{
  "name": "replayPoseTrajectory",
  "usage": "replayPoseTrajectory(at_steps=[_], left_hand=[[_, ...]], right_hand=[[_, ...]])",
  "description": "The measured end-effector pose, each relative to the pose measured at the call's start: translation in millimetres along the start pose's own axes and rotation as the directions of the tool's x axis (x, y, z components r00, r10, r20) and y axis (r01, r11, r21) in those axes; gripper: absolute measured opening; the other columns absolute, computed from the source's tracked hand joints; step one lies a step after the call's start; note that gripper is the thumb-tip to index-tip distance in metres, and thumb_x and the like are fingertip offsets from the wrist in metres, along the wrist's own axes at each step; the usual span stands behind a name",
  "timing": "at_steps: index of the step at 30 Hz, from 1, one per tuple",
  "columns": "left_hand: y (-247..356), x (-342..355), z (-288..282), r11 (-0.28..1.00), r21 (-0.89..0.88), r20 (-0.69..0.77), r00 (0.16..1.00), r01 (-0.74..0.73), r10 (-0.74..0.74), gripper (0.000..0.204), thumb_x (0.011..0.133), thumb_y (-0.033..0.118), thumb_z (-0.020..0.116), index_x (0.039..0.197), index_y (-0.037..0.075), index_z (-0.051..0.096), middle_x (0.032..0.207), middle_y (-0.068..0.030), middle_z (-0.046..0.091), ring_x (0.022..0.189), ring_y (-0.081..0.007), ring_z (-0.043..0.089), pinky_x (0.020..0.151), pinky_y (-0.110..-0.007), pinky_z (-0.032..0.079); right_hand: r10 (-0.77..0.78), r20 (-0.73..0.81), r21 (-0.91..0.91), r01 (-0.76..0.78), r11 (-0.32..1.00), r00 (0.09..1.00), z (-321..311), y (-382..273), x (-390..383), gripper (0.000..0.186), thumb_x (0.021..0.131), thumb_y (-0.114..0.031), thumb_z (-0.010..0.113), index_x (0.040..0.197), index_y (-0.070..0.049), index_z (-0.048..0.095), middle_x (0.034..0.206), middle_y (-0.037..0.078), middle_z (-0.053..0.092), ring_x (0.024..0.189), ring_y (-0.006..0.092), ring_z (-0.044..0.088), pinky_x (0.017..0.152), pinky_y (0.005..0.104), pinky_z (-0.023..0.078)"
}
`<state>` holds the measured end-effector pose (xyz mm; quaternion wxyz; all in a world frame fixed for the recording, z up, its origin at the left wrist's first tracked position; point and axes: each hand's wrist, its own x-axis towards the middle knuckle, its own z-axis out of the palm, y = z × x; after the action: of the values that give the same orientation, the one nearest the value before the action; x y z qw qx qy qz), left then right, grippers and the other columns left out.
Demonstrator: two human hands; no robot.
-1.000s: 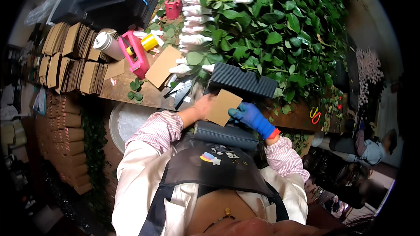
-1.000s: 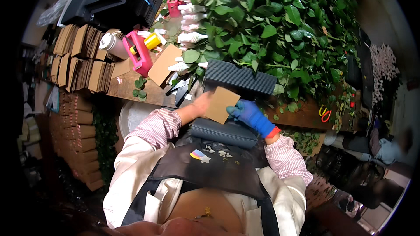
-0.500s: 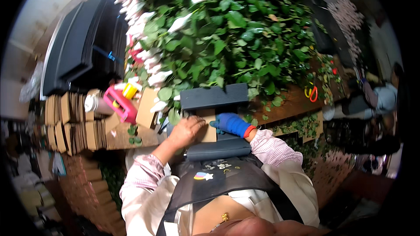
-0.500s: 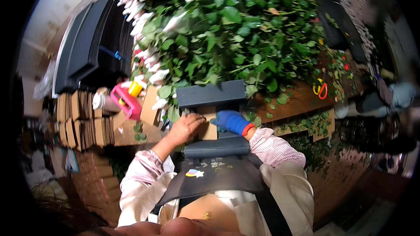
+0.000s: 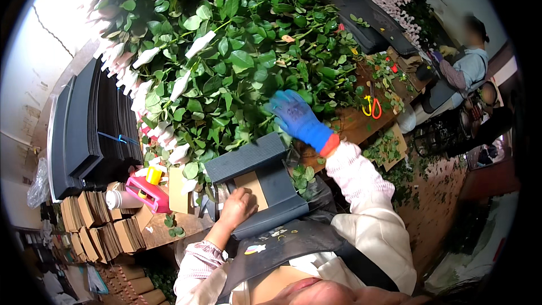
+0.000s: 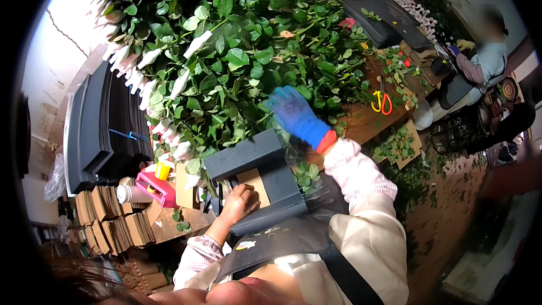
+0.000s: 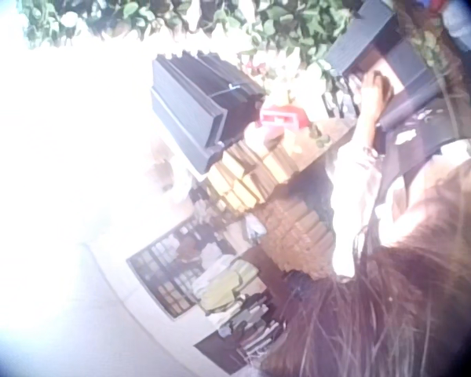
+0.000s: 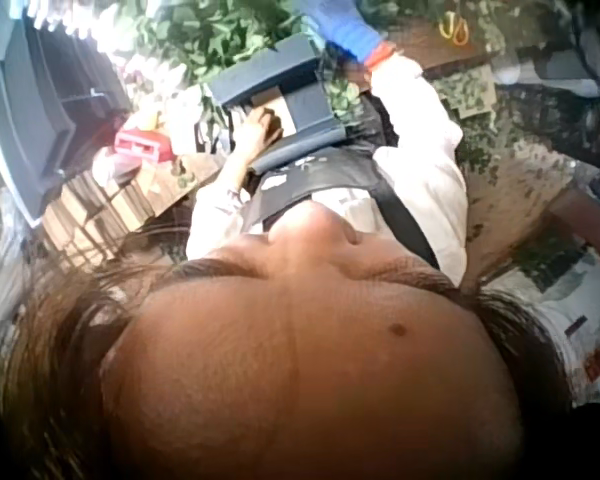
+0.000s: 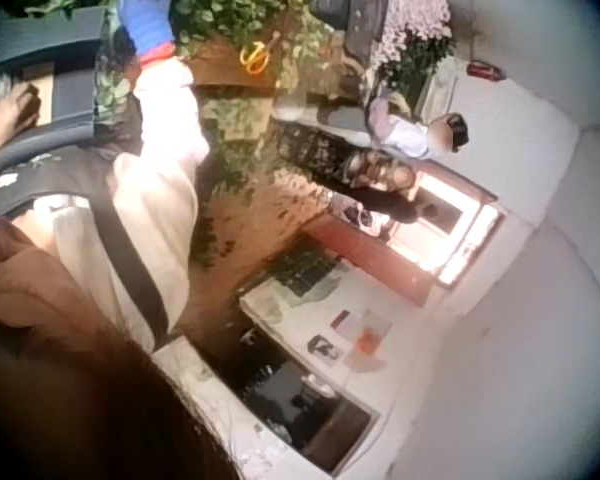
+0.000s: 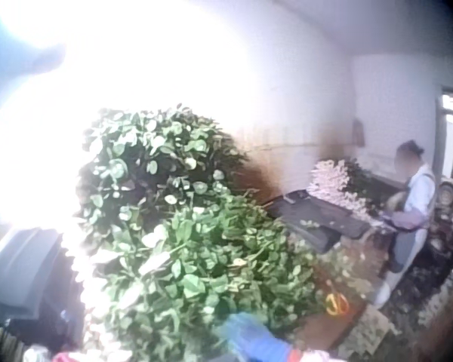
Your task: The person arranges artificial flowers and greenery into black rectangular trays. They place stems into the trays, adjust the foliage, and occasionally use a stapler to secure the arrangement. The process is repeated for multiple trays.
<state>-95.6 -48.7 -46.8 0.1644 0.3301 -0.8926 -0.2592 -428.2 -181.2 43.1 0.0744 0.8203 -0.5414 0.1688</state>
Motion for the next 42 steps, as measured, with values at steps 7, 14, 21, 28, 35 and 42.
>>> replayPoseTrajectory(at_steps=[7,14,21,28,35,42], left_hand=[[-7,-15,8,0.995,-0.052,-0.03,0.996,0.086,-0.088,0.029,0.081,0.021,0.081,0.1,0.002,0.07,0.113,-0.015,0.065,0.105,-0.0349,0.065,0.091,-0.042,0.054],[-13,-18,-1,0.96,-0.164,0.08,0.973,0.226,-0.215,0.097,0.078,0.032,0.086,0.153,0.003,0.032,0.138,-0.0206,0.059,0.126,-0.0384,0.058,0.107,-0.044,0.046],[3,-12,-7,0.98,-0.143,0.052,0.99,0.136,-0.13,0.04,0.08,0.03,0.083,0.113,0.01,0.075,0.127,-0.0113,0.06,0.11,-0.033,0.056,0.094,-0.043,0.047],[-1,-14,-13,0.973,-0.17,0.166,0.978,0.157,-0.129,0.036,0.084,0.031,0.08,0.113,0.012,0.077,0.134,-0.0146,0.054,0.119,-0.0346,0.051,0.102,-0.044,0.044],[-9,-18,-14,0.947,-0.275,0.264,0.96,0.166,-0.092,0.036,0.097,0.031,0.064,0.127,0.011,0.071,0.146,-0.0184,0.046,0.134,-0.0376,0.043,0.113,-0.047,0.037],[-4,-13,-9,0.937,-0.267,0.197,0.965,0.225,-0.175,0.027,0.088,0.024,0.076,0.109,0.008,0.073,0.143,-0.0152,0.052,0.132,-0.0368,0.047,0.109,-0.044,0.041]], right_hand=[[-0.176,-0.25,-0.035,0.173,0.984,0.952,-98,-51,-13,0.048,0.085,-0.018,0.068,0.131,-0.029,0.065,0.11,0.001,0.062,0.103,0.0274,0.06,0.096,0.0453,0.05],[-0.045,0.553,-0.064,0.097,0.993,0.832,-60,-36,-131,0.042,0.09,-0.023,0.063,0.13,-0.035,0.065,0.097,0.004,0.065,0.095,0.0255,0.064,0.084,0.0453,0.05],[0.024,0.701,0.003,-0.037,0.999,0.712,25,-29,-182,0.033,0.088,-0.021,0.063,0.118,-0.03,0.071,0.098,0.007,0.071,0.095,0.0298,0.069,0.082,0.047,0.052],[-0.012,0.414,0.076,-0.021,0.997,0.91,-35,-14,-78,0.027,0.092,-0.026,0.064,0.118,-0.022,0.071,0.094,0.009,0.071,0.088,0.0307,0.068,0.075,0.045,0.054],[0.118,-0.418,-0.144,-0.194,0.97,0.901,-36,24,76,0.021,0.089,-0.019,0.065,0.109,-0.015,0.07,0.125,0.011,0.062,0.125,0.0316,0.053,0.108,0.0446,0.041],[0.083,-0.111,-0.129,-0.097,0.987,0.99,-20,32,54,0.031,0.083,-0.024,0.07,0.112,-0.014,0.067,0.137,0.011,0.055,0.128,0.0323,0.049,0.113,0.0463,0.037]])
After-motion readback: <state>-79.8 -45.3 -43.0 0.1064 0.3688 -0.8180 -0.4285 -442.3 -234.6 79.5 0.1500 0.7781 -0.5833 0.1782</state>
